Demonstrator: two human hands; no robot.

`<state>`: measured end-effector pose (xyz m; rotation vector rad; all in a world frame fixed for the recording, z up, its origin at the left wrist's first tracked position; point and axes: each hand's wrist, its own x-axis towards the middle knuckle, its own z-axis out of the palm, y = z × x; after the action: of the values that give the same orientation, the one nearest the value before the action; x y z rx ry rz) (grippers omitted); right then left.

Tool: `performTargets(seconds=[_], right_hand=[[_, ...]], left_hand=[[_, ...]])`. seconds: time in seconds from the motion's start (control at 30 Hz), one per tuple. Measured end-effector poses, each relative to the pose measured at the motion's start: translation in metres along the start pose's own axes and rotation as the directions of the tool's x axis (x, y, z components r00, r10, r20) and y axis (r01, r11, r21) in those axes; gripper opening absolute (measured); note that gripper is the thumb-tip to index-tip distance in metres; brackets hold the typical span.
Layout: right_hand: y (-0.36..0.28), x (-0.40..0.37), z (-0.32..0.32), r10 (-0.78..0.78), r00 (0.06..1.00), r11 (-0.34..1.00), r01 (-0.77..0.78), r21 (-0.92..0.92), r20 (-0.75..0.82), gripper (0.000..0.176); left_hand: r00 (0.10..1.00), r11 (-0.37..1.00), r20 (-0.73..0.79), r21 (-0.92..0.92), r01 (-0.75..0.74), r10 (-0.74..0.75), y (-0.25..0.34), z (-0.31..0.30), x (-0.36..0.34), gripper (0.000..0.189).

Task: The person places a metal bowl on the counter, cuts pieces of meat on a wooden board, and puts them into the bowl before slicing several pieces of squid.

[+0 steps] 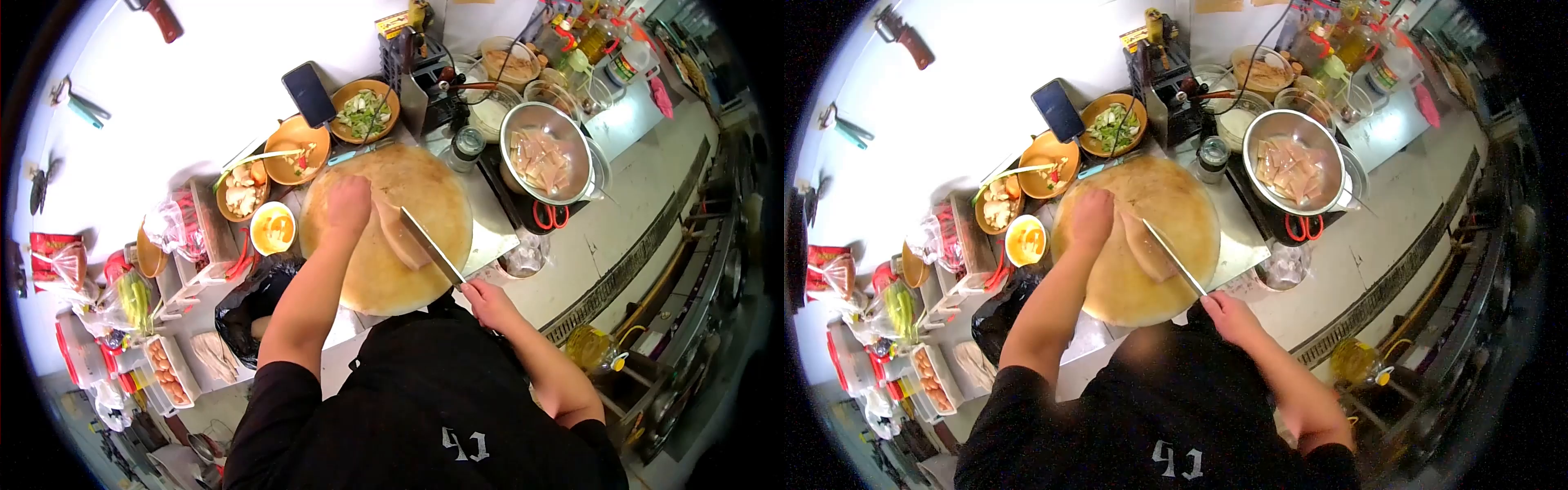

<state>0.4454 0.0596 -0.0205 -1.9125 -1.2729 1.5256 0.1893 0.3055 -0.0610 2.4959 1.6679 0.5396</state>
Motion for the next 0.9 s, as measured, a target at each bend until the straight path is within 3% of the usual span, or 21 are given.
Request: performTargets(seconds=[0.03, 0.1, 0.13, 0.17, 0.2, 0.27, 0.33, 0.4, 0.53, 0.57, 0.63, 0.7, 0.8, 0.83, 0.9], right_hand=[[-0.003, -0.001, -0.001, 0.002, 1.000, 1.000, -0.002, 0.010, -0.010, 0.036], [-0.011, -0.003, -0.004, 0.094, 0.995, 0.994, -0.091, -0.062, 0.039, 0.043], [-0.011, -0.003, -0.003, 0.110, 0.994, 0.993, -0.109, -0.047, 0.018, 0.043], [-0.011, -0.002, -0.003, 0.104, 0.994, 0.993, -0.102, -0.064, 0.029, 0.044], [-0.009, -0.003, -0.002, 0.097, 0.994, 0.992, -0.093, -0.082, 0.043, 0.044], [0.001, -0.002, 0.002, 0.049, 0.999, 0.996, -0.048, -0.072, 0.021, 0.044], [0.001, -0.001, 0.003, -0.015, 1.000, 0.997, 0.016, -0.079, 0.012, 0.043], [0.007, -0.001, 0.006, -0.063, 0.998, 0.995, 0.062, -0.081, -0.017, 0.043], [0.017, 0.000, 0.009, -0.128, 0.989, 0.987, 0.120, -0.111, -0.074, 0.042], [0.019, 0.000, 0.008, -0.125, 0.989, 0.987, 0.116, -0.107, -0.076, 0.042], [0.008, -0.003, 0.002, -0.020, 1.000, 0.997, 0.019, -0.080, -0.011, 0.043], [0.004, -0.003, -0.002, 0.005, 1.000, 0.997, -0.004, -0.073, 0.010, 0.042], [-0.010, -0.006, -0.009, 0.049, 0.998, 0.997, -0.045, -0.070, 0.047, 0.042], [-0.014, -0.006, -0.011, 0.068, 0.996, 0.996, -0.063, -0.070, 0.064, 0.043], [-0.005, -0.001, -0.006, 0.028, 0.998, 0.998, -0.025, -0.055, 0.062, 0.044]], left_hand=[[1.000, 1.000, 0.003, 0.000, -0.014, 0.014, 0.008, -0.016, 0.005, 0.012], [0.998, 0.952, -0.005, -0.299, -0.067, 0.069, 0.034, -0.046, 0.009, 0.014], [0.996, 0.946, 0.005, -0.313, -0.088, 0.094, 0.053, -0.058, 0.010, 0.014], [0.974, 0.894, 0.126, -0.431, -0.119, 0.190, 0.075, -0.068, 0.010, 0.016], [0.927, 0.830, 0.233, -0.542, -0.127, 0.294, 0.097, -0.076, 0.008, 0.017], [0.817, 0.792, 0.374, -0.591, -0.155, 0.439, 0.147, -0.079, 0.004, 0.018], [0.706, 0.717, 0.350, -0.620, -0.317, 0.615, 0.193, -0.066, -0.001, 0.021], [0.596, 0.701, 0.402, -0.564, -0.437, 0.695, 0.239, -0.045, -0.003, 0.019], [0.600, 0.692, 0.375, -0.542, -0.476, 0.706, 0.286, -0.014, -0.005, 0.019], [0.628, 0.661, 0.303, -0.580, -0.476, 0.717, 0.287, -0.015, -0.006, 0.018], [0.652, 0.631, 0.235, -0.613, -0.476, 0.721, 0.279, -0.023, -0.003, 0.017], [0.790, 0.655, 0.127, -0.645, -0.393, 0.600, 0.252, -0.033, 0.000, 0.013], [0.968, 0.758, 0.187, -0.652, -0.005, 0.166, 0.191, -0.049, -0.007, 0.015], [0.987, 0.752, 0.158, -0.649, 0.113, -0.013, 0.165, -0.046, -0.009, 0.016], [0.983, 0.796, -0.021, -0.591, 0.133, -0.180, 0.104, -0.027, -0.014, 0.016]])
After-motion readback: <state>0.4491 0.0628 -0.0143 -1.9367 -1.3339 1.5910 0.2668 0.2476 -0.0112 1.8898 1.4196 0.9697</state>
